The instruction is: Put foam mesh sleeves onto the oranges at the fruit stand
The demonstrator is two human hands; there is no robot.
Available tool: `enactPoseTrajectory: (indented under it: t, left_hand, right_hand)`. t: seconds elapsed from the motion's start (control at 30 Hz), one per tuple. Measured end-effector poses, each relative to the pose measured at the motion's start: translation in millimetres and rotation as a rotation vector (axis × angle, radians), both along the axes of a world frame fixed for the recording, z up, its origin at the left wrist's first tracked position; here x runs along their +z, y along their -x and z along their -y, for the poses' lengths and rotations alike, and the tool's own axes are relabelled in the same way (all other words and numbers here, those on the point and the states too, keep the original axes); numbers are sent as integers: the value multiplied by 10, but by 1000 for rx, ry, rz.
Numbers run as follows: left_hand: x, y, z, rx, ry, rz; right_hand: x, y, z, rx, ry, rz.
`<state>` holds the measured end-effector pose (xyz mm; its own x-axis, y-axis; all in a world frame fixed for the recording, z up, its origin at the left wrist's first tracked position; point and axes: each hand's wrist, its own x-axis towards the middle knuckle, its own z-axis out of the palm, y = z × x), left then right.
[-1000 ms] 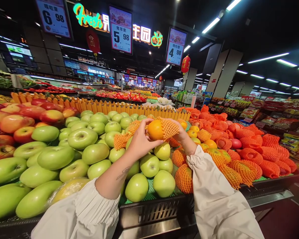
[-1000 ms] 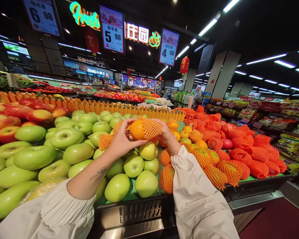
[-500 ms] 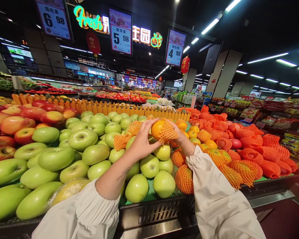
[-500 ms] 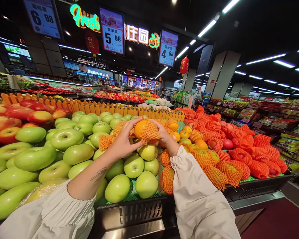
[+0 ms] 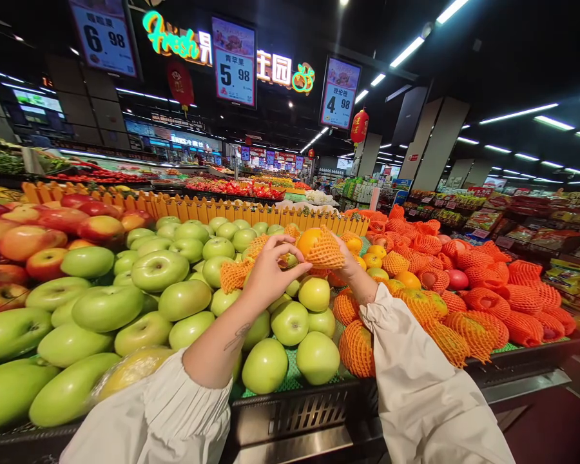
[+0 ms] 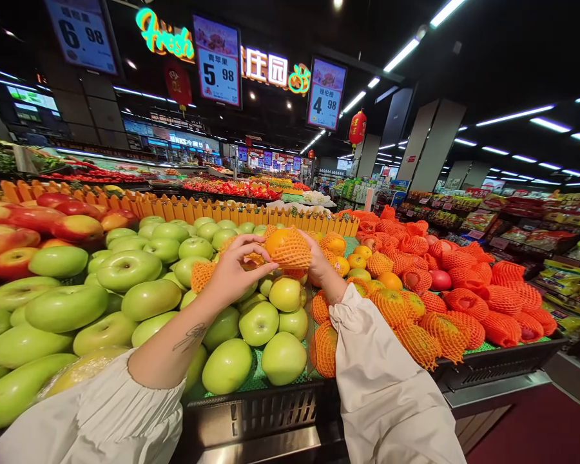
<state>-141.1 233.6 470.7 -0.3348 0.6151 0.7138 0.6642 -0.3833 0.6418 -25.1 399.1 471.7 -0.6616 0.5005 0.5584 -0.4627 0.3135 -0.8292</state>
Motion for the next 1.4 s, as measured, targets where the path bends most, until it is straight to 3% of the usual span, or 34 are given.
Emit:
enactPoseTrajectory:
  t: [0.33,0.67,1.0,1.27,1.4]
  left_hand:
    - [-5,-27,-19,-49,17,-2]
    - [-21,-5,-32,-46,-19,-31]
    - [4,23,-29,13,10,194]
    - [-12,22,-47,2,-79,193]
    - [7,7,-39,7,-78,193]
  right_hand:
    - [-60,39,-30,-60,39,-26]
    - [-19,-29,33,-4,-30,8]
    - [31,-168,73,234,156,119]
    - [-10,-85,-4,137,138,-33]
    - [-28,-72,-14,111,161,-9]
